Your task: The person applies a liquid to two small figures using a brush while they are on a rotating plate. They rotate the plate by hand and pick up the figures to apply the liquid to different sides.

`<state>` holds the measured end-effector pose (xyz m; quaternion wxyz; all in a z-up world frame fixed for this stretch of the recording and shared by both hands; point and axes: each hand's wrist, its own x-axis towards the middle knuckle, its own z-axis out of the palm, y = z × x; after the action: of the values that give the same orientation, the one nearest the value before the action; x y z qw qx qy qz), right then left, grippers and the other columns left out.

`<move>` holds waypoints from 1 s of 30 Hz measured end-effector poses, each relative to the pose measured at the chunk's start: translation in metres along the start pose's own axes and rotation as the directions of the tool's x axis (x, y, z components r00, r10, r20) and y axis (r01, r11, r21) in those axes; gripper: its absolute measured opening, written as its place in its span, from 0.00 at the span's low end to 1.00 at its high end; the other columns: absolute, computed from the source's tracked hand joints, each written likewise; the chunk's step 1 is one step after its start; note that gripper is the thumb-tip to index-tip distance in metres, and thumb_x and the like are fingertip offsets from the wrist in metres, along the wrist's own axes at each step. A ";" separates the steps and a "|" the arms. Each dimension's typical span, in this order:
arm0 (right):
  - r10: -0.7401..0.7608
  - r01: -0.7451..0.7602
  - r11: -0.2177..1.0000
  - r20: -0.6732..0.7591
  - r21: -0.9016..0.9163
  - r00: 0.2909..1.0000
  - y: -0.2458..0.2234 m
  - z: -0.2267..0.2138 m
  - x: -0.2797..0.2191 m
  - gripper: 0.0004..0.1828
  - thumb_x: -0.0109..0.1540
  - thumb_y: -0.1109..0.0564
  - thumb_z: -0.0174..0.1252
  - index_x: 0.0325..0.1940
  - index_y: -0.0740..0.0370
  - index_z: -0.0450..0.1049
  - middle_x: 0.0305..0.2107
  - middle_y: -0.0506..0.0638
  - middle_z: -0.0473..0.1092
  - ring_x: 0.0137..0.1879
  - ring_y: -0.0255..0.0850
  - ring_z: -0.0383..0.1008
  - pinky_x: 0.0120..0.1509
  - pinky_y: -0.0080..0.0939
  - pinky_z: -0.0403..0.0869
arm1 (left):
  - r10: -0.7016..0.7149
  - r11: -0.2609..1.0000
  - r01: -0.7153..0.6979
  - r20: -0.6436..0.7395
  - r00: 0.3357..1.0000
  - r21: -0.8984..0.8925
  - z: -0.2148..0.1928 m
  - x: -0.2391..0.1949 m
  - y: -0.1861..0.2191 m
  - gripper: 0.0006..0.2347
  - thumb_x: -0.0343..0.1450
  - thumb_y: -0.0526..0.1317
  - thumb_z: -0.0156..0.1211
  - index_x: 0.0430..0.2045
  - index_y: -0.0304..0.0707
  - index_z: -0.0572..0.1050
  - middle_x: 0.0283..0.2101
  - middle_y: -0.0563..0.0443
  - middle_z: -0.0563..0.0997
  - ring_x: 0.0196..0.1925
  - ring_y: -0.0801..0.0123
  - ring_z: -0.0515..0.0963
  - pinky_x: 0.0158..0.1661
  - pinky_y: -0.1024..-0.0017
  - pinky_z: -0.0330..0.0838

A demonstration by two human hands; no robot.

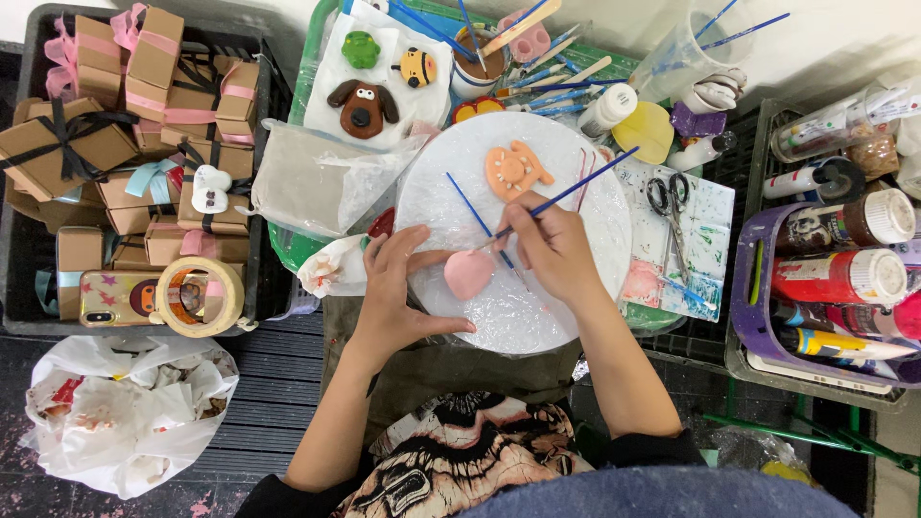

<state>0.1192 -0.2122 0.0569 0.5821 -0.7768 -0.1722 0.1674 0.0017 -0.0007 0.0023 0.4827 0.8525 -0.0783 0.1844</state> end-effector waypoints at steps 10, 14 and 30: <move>0.006 -0.002 0.991 -0.031 0.135 0.999 0.021 -0.019 -0.002 0.13 0.73 0.57 0.48 0.40 0.65 0.72 0.27 0.49 0.76 0.23 0.27 0.66 0.27 0.28 0.64 | 0.020 1.000 -0.020 0.000 1.000 0.008 0.000 -0.001 -0.001 0.51 0.49 0.58 0.83 0.63 0.34 0.60 0.53 0.54 0.84 0.72 0.54 0.65 0.70 0.47 0.45; -0.083 0.082 0.994 0.018 0.072 0.996 0.017 -0.005 -0.011 0.10 0.71 0.61 0.49 0.42 0.66 0.74 0.29 0.50 0.77 0.24 0.27 0.66 0.28 0.28 0.66 | 0.002 1.000 -0.002 0.010 1.000 0.002 0.000 0.000 0.000 0.51 0.49 0.58 0.83 0.63 0.34 0.60 0.53 0.54 0.84 0.72 0.55 0.65 0.70 0.47 0.45; -0.055 0.063 0.993 -0.086 0.098 0.995 0.045 -0.023 -0.039 0.12 0.73 0.57 0.48 0.42 0.67 0.73 0.31 0.52 0.76 0.27 0.29 0.67 0.32 0.29 0.67 | 0.015 1.000 -0.015 0.014 1.000 0.003 0.002 -0.003 -0.002 0.51 0.50 0.58 0.82 0.64 0.34 0.58 0.52 0.58 0.85 0.73 0.55 0.64 0.70 0.46 0.43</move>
<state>0.0988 -0.2618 0.0222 0.6319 -0.7474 -0.1620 0.1258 0.0001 -0.0020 -0.0011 0.4797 0.8538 -0.0875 0.1823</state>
